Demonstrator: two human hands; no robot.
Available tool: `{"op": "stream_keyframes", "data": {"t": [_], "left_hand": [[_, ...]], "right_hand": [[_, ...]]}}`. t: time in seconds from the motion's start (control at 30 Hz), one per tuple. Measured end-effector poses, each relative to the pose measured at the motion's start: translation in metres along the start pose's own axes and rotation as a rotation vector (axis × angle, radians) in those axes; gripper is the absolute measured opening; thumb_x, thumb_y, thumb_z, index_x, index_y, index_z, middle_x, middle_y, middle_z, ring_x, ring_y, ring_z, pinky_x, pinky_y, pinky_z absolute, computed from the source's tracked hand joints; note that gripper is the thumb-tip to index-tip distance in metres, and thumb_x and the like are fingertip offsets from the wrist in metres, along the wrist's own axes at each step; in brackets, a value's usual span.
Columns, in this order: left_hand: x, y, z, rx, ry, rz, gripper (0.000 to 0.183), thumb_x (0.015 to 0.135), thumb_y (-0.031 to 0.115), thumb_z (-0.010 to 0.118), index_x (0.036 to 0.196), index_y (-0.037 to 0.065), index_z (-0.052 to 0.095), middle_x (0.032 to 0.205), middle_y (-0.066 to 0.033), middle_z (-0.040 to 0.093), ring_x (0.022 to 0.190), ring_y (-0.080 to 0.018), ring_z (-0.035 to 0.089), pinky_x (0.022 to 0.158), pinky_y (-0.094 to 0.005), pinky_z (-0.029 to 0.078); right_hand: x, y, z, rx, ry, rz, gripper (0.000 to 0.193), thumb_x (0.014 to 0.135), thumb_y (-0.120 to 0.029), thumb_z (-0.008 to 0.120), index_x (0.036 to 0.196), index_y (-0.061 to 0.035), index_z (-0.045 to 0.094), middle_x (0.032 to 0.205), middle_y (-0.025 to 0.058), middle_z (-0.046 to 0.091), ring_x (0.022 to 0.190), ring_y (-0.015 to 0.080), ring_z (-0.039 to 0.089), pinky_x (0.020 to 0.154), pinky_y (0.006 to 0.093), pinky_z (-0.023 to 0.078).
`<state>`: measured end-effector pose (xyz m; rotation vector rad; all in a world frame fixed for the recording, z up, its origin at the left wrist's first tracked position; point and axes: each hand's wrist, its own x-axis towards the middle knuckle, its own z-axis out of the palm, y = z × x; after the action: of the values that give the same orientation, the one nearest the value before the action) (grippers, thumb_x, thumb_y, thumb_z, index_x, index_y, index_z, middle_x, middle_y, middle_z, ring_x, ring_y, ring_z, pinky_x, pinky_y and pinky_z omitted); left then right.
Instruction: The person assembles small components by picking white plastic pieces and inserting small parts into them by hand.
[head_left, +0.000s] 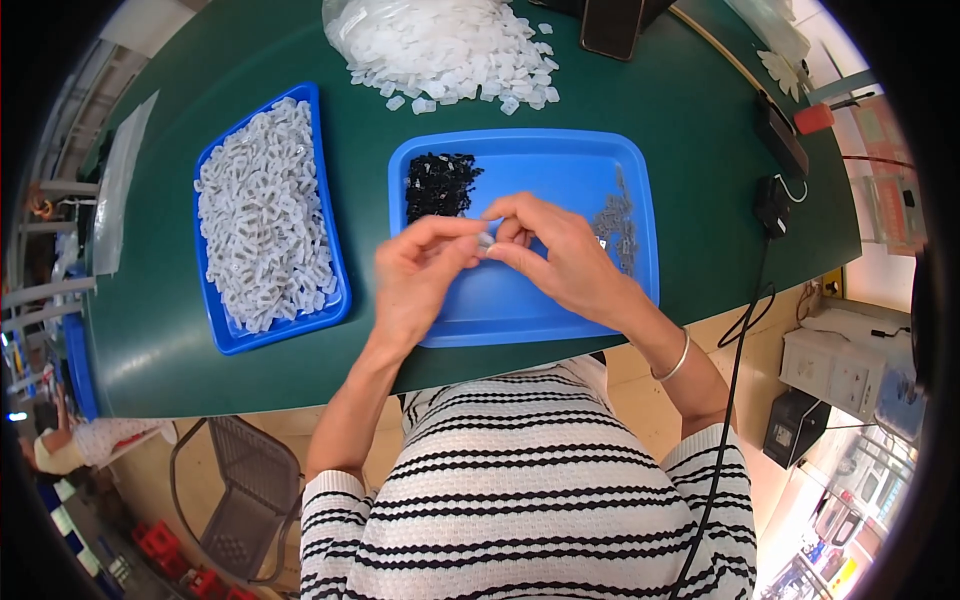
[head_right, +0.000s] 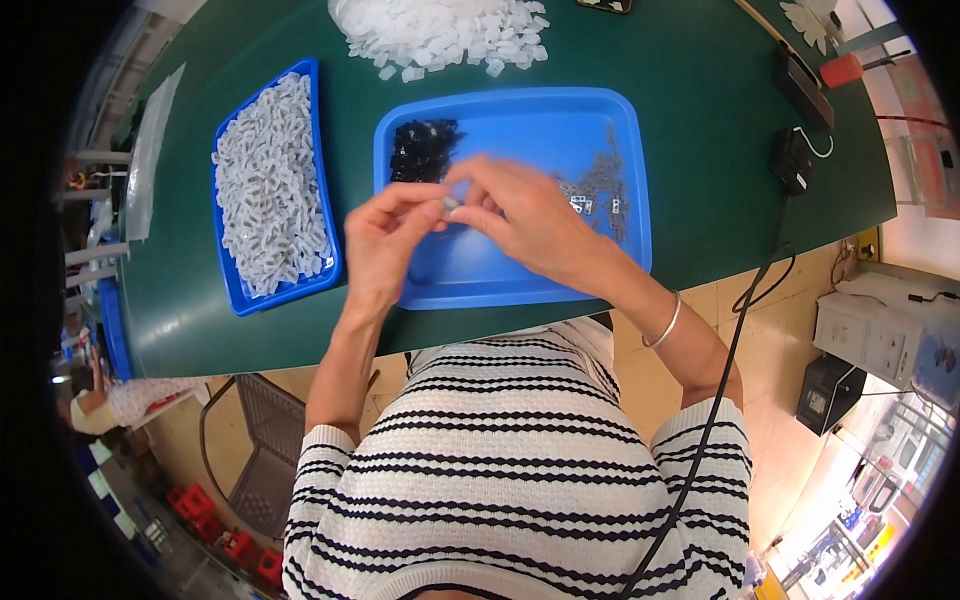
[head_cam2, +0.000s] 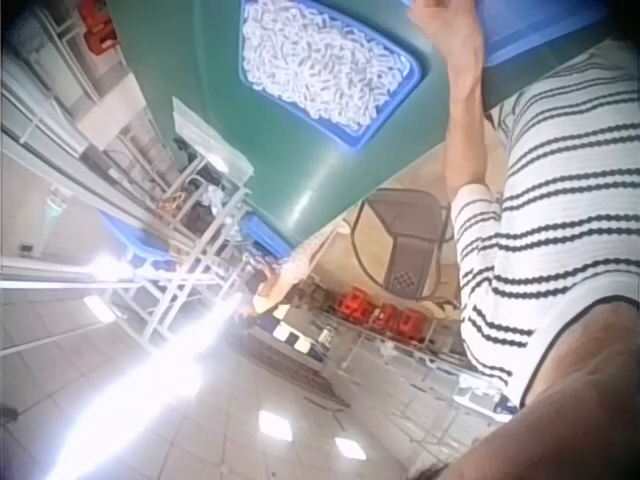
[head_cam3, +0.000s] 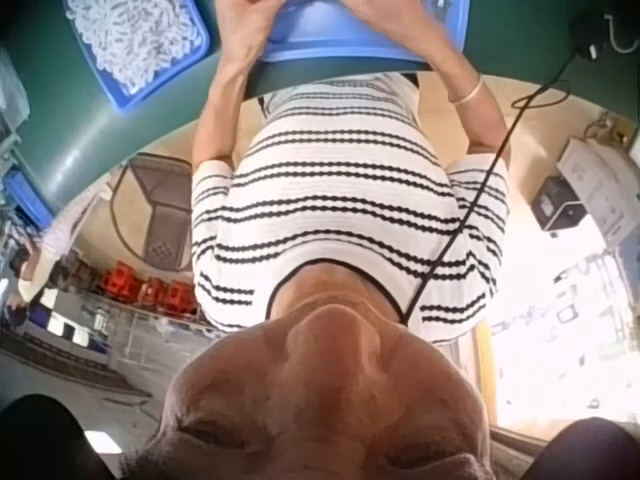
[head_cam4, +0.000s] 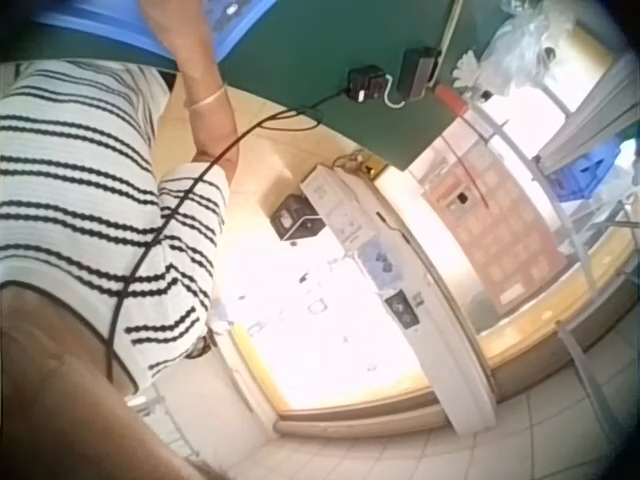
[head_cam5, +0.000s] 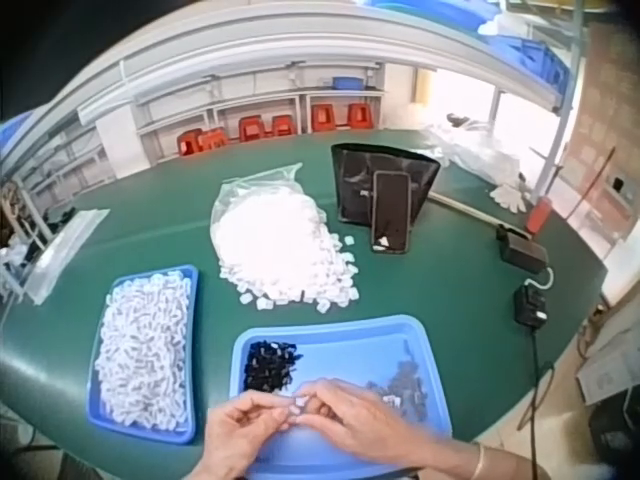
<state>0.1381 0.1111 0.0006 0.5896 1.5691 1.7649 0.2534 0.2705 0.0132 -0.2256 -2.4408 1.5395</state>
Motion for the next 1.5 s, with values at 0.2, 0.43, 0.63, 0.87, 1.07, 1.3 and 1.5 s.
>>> {"op": "stream_keyframes", "data": {"t": [0.2,0.43,0.63,0.87,1.07,1.3,1.5], "left_hand": [[0.018,0.049,-0.113,0.746,0.672,0.591,0.012,0.091,0.004,0.064,0.102,0.002,0.068,0.094,-0.0033,0.068,0.083,-0.0084,0.061,0.074,-0.024,0.05],[0.02,0.039,-0.167,1.464,0.666,0.637,0.014,0.085,0.006,0.068,0.098,0.008,0.071,0.099,-0.007,0.069,0.098,-0.0271,0.06,0.088,-0.0385,0.048],[0.06,0.055,-0.108,1.275,0.479,0.749,0.012,0.085,0.007,0.068,0.096,0.008,0.072,0.098,-0.0077,0.07,0.097,-0.0264,0.061,0.085,-0.0368,0.046],[0.149,0.009,-0.06,1.271,0.082,0.622,0.012,0.08,0.011,0.069,0.09,0.005,0.071,0.089,-0.0116,0.068,0.087,-0.0302,0.063,0.075,-0.0404,0.049],[0.16,-0.001,-0.063,1.218,0.088,0.558,0.01,0.08,0.011,0.069,0.087,0.004,0.071,0.084,-0.0115,0.068,0.081,-0.0291,0.064,0.073,-0.0402,0.05],[0.096,0.022,-0.029,0.415,0.05,0.086,0.011,0.091,0.007,0.062,0.095,0.0,0.07,0.09,-0.0062,0.071,0.076,-0.0084,0.063,0.068,-0.0233,0.051],[0.047,0.015,0.009,0.088,-0.018,-0.001,0.024,0.092,0.004,0.062,0.115,0.002,0.066,0.091,-0.0051,0.069,0.078,-0.008,0.062,0.069,-0.0221,0.052]], "right_hand": [[0.016,0.028,-0.037,-0.288,0.122,-0.07,0.012,0.09,-0.008,0.062,0.097,0.0002,0.066,0.087,0.01,0.064,0.076,0.0216,0.063,0.069,0.0338,0.05],[0.054,0.056,-0.016,-0.705,0.024,-0.249,0.014,0.082,-0.004,0.062,0.095,0.0003,0.066,0.085,0.0141,0.061,0.08,0.0309,0.062,0.069,0.0408,0.051],[0.072,0.057,0.006,-0.821,-0.018,-0.272,0.011,0.076,-0.001,0.059,0.087,0.0014,0.061,0.085,0.0147,0.057,0.083,0.0315,0.061,0.07,0.0414,0.054],[0.071,0.058,0.007,-0.802,0.021,-0.32,0.006,0.078,0.0,0.057,0.084,0.0017,0.057,0.083,0.0155,0.055,0.081,0.0318,0.06,0.067,0.0428,0.053],[0.051,0.03,-0.023,-0.401,-0.013,0.011,0.006,0.081,-0.001,0.06,0.083,0.0039,0.058,0.073,0.0121,0.06,0.068,0.0228,0.061,0.063,0.0332,0.05],[0.026,0.019,-0.045,0.318,0.046,0.251,0.009,0.088,-0.007,0.065,0.093,0.0008,0.065,0.08,0.0038,0.066,0.071,0.0068,0.061,0.065,0.0224,0.051],[0.013,0.011,-0.038,0.609,0.074,0.332,0.009,0.091,-0.007,0.065,0.096,0.0002,0.067,0.086,0.0051,0.067,0.071,0.0092,0.063,0.067,0.0225,0.054]]}}
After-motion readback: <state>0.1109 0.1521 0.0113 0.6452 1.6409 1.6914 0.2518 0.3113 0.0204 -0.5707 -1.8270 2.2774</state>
